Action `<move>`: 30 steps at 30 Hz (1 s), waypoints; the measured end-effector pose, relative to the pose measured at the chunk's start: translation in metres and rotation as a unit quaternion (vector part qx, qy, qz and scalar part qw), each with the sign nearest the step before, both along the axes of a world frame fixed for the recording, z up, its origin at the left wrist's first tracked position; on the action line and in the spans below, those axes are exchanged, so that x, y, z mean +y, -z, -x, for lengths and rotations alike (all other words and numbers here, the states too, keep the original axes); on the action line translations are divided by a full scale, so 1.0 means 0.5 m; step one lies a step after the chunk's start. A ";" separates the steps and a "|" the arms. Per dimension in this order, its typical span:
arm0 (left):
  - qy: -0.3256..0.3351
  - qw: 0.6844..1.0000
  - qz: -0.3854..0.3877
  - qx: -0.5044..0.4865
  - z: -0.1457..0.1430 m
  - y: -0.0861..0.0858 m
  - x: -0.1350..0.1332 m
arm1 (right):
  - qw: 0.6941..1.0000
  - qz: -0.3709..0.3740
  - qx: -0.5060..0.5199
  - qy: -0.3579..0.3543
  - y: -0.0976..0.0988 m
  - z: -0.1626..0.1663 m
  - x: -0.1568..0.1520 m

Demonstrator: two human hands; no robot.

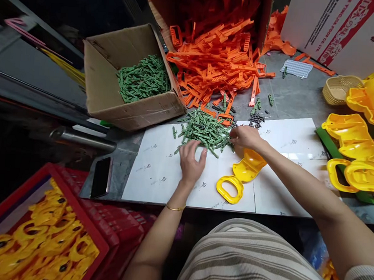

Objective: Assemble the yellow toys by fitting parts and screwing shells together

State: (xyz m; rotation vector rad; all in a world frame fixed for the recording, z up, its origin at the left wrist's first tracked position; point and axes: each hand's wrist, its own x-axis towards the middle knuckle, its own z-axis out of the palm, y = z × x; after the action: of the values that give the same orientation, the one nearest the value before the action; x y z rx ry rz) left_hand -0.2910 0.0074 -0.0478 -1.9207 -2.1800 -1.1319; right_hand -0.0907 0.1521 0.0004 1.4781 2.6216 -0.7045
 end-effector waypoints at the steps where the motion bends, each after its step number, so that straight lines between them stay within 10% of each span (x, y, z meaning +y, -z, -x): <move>1: 0.038 0.999 -0.014 -0.002 -0.025 -0.003 -0.013 | 1.000 -0.011 -0.007 0.006 0.007 0.006 0.000; 7: 0.214 0.976 0.013 -0.027 -0.155 0.015 -0.083 | 0.997 -0.066 -0.018 0.023 0.035 0.032 0.008; 17: 0.190 0.979 0.034 -0.066 -0.176 0.040 -0.093 | 0.997 -0.071 0.009 0.001 0.037 0.040 0.023; 23: 0.203 0.972 0.036 -0.111 -0.173 0.044 -0.107 | 0.980 -0.106 0.139 0.096 -0.011 -0.061 0.045; 30: 0.002 0.996 -0.007 -0.086 -0.039 0.019 -0.030 | 0.935 -0.039 0.301 0.184 0.000 -0.172 0.034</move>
State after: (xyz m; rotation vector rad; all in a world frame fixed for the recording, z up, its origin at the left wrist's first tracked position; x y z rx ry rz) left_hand -0.2717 -0.0077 -0.0575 -1.8872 -2.2450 -1.3564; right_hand -0.0048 0.1692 0.0002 2.0912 2.8155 -1.2818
